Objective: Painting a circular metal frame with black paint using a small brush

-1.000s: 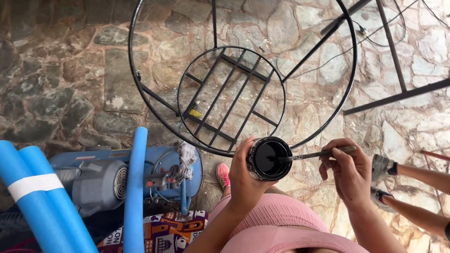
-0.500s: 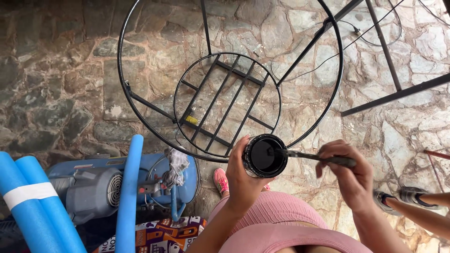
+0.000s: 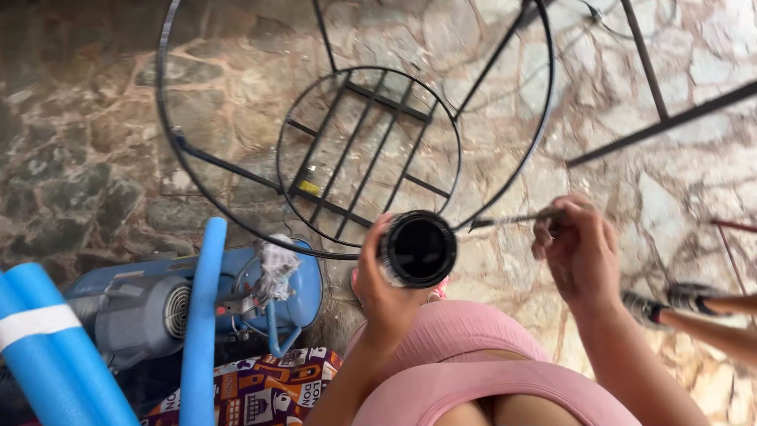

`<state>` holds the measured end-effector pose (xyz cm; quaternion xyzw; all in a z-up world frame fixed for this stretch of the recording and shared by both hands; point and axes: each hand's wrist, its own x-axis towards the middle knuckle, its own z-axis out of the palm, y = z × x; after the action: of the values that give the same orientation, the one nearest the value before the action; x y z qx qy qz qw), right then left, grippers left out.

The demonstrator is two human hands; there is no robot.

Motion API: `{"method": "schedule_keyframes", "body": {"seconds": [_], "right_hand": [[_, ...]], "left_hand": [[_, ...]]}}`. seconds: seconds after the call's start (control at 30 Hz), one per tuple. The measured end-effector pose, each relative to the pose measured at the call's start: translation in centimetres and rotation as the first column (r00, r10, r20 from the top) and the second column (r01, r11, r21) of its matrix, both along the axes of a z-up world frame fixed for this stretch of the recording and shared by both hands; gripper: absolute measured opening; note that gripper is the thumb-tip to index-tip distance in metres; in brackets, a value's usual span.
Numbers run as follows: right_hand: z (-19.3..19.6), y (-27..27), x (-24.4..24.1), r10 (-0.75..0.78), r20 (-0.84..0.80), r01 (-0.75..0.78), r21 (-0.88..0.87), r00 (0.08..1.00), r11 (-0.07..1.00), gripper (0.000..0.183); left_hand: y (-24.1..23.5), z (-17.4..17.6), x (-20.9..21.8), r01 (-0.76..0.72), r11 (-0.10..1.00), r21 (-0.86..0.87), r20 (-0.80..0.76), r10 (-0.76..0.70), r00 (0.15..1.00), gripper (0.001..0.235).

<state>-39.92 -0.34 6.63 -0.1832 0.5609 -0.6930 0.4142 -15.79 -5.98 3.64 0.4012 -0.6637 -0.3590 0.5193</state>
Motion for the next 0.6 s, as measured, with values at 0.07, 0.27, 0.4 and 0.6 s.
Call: {"method": "schedule_keyframes", "body": {"seconds": [0.07, 0.27, 0.4, 0.6], "right_hand": [[-4.3, 0.3, -2.3, -0.161, 0.172, 0.154, 0.055, 0.972, 0.987, 0.016], [-17.3, 0.5, -9.1, -0.372, -0.038, 0.348, 0.455, 0.927, 0.820, 0.015], [-22.5, -0.2, -10.8, -0.252, -0.182, 0.310, 0.520, 0.950, 0.796, 0.014], [-25.9, -0.9, -12.7, 0.006, -0.433, 0.265, 0.562, 0.901, 0.784, 0.019]], "left_hand": [[0.1, -0.6, -0.5, -0.147, 0.989, -0.011, -0.013, 0.147, 0.989, 0.104], [2.0, -1.2, 1.0, -0.110, 0.992, 0.062, -0.123, 0.117, 0.985, 0.102], [3.3, -0.7, 1.2, -0.169, 0.971, 0.168, -0.067, 0.182, 0.981, 0.102], [4.3, 0.3, 0.4, -0.288, 0.946, 0.148, 0.151, 0.266, 0.952, 0.106]]}}
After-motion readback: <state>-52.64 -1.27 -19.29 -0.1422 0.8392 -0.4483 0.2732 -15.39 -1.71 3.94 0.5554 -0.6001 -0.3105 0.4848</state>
